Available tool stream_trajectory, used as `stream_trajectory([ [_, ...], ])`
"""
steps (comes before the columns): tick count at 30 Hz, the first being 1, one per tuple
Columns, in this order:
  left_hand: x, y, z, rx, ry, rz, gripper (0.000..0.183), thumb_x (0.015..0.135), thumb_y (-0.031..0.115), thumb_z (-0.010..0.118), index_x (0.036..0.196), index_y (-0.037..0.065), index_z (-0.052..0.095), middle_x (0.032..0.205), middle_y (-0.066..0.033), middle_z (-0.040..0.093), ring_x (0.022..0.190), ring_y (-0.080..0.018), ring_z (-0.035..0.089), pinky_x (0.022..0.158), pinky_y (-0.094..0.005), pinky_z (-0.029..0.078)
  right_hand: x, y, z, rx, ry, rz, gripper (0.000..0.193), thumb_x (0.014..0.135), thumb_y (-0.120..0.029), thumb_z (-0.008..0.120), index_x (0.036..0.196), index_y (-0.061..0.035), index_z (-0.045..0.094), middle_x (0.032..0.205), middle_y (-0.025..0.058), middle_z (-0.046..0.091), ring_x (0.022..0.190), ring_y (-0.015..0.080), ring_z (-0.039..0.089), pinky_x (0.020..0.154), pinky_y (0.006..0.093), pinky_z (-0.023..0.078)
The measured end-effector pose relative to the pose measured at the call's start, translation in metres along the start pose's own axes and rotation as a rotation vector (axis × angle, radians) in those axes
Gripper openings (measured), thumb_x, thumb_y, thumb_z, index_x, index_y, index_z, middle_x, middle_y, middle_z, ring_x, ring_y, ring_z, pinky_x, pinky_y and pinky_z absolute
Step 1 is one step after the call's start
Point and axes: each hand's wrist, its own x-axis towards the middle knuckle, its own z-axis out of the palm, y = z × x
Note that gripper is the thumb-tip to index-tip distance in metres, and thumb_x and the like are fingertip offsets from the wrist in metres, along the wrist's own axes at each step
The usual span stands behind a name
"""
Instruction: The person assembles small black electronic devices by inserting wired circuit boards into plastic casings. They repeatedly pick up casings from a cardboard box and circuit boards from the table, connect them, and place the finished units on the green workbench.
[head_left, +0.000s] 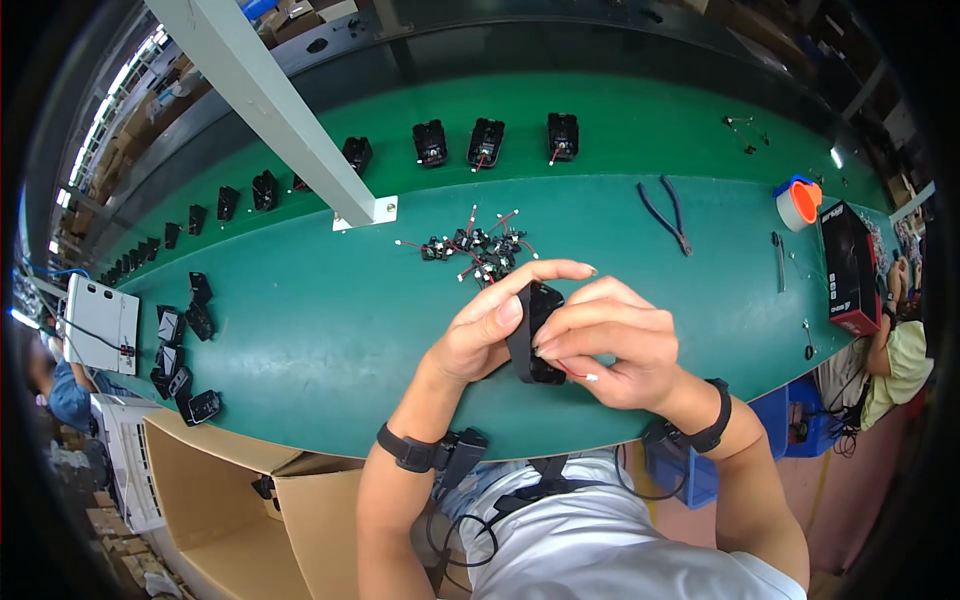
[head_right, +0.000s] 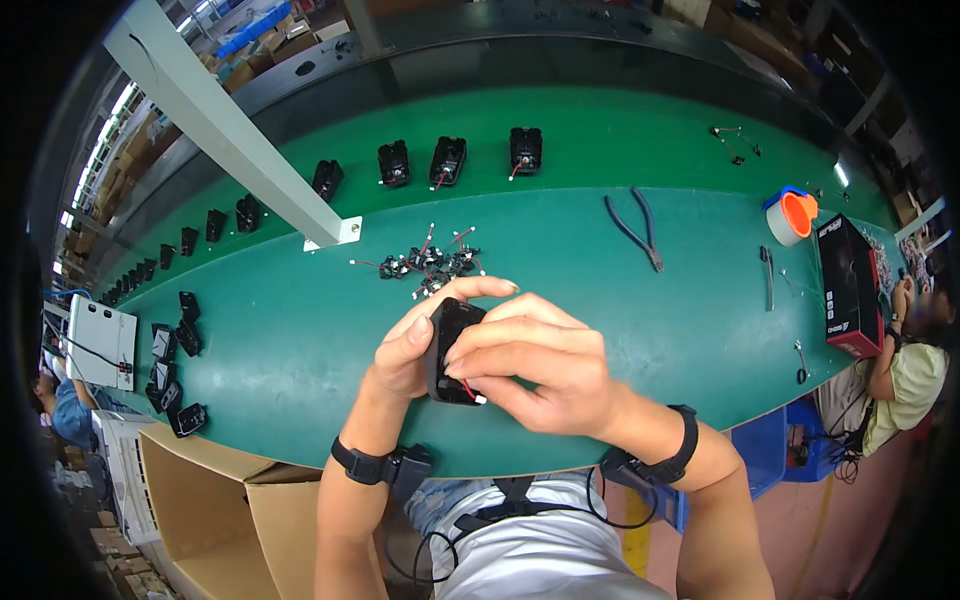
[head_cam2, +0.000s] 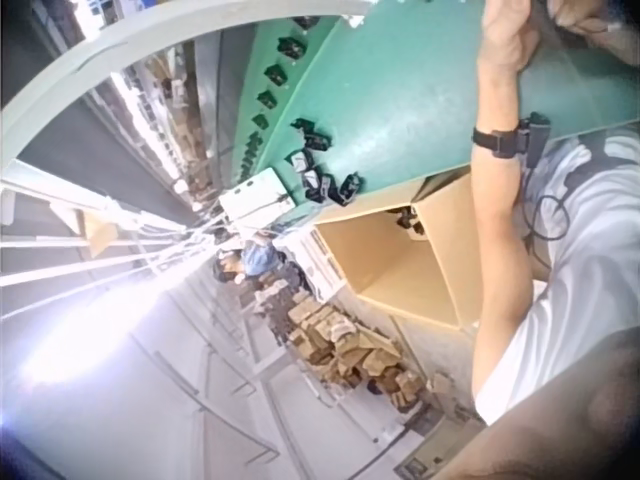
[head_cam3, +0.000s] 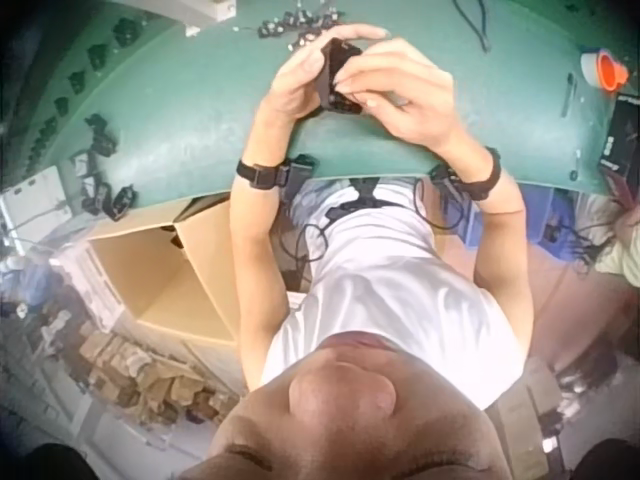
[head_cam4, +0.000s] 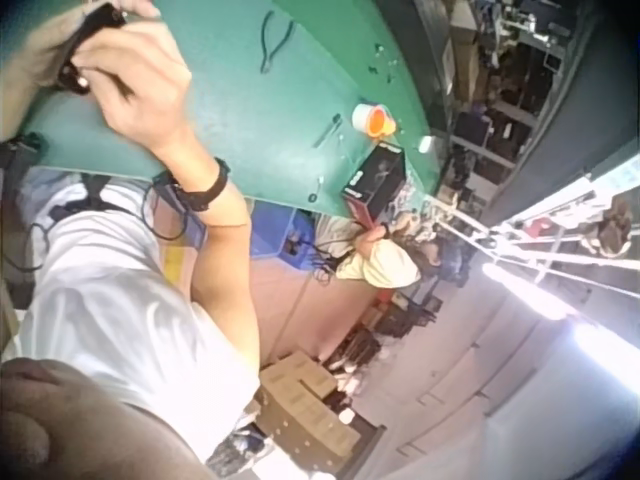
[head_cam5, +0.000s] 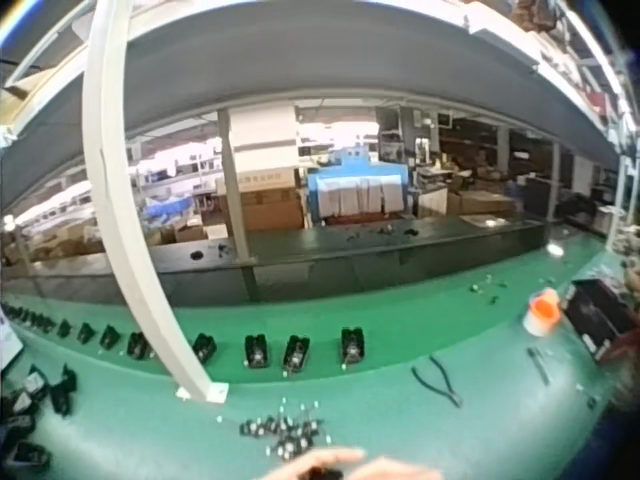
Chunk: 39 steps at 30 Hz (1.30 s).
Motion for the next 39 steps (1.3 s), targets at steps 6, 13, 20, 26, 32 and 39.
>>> stream_trajectory([
  [6,0.004,-0.002,0.004,0.066,0.097,0.099,0.077,0.096,0.050,0.055,0.145,-0.006,0.036,0.120,-0.0172,0.059,0.107,-0.0221,0.064,0.092,-0.0326,0.052,0.007,-0.009,-0.013,-0.081,-0.088,0.159,0.024,0.068,-0.003,0.075,0.092,-0.0073,0.076,0.113,0.0093,0.069,0.100,0.0269,0.062,0.084,0.0379,0.051],
  [13,0.009,-0.003,0.002,0.151,0.215,0.066,0.068,0.102,0.045,0.048,0.147,-0.003,0.033,0.111,-0.0121,0.060,0.089,-0.0177,0.064,0.077,-0.0302,0.054,0.007,-0.004,-0.020,-0.141,-0.166,0.194,0.028,0.067,-0.009,0.083,0.095,-0.0075,0.077,0.130,0.0150,0.061,0.116,0.0337,0.059,0.090,0.0424,0.052],
  [20,0.008,0.008,0.019,0.387,0.385,0.045,0.062,0.106,0.039,0.044,0.155,0.003,0.029,0.082,-0.0001,0.056,0.074,-0.0068,0.058,0.064,-0.0225,0.047,-0.005,0.013,-0.016,0.299,-0.135,0.471,0.029,0.072,-0.010,0.087,0.100,-0.0057,0.078,0.142,0.0207,0.053,0.132,0.0341,0.052,0.101,0.0444,0.050],
  [26,-0.001,0.019,0.016,0.491,0.362,-0.090,0.064,0.108,0.046,0.032,0.155,0.003,0.025,0.079,-0.0052,0.062,0.059,-0.0122,0.061,0.053,-0.0221,0.046,-0.016,0.033,-0.012,0.798,-0.107,0.650,0.024,0.081,-0.007,0.080,0.102,0.0037,0.076,0.136,0.0254,0.056,0.127,0.0321,0.054,0.106,0.0428,0.044],
  [32,-0.021,0.056,0.025,0.609,0.377,-0.269,0.066,0.107,0.051,0.031,0.154,0.006,0.024,0.077,-0.0152,0.069,0.059,-0.0171,0.067,0.055,-0.0244,0.047,0.001,0.042,-0.016,1.025,-0.133,0.852,0.025,0.088,-0.014,0.076,0.100,0.0076,0.073,0.128,0.0213,0.061,0.117,0.0256,0.056,0.105,0.0413,0.040],
  [39,-0.085,0.161,-0.035,1.541,1.006,-0.040,0.037,0.096,0.032,0.064,0.116,0.001,0.063,0.069,-0.0104,0.067,0.065,-0.0138,0.065,0.059,-0.0310,0.048,0.068,0.134,-0.101,-0.852,-0.117,0.165,0.026,0.073,-0.021,0.083,0.096,-0.0088,0.080,0.128,0.0177,0.062,0.120,0.0350,0.054,0.103,0.0430,0.046],
])
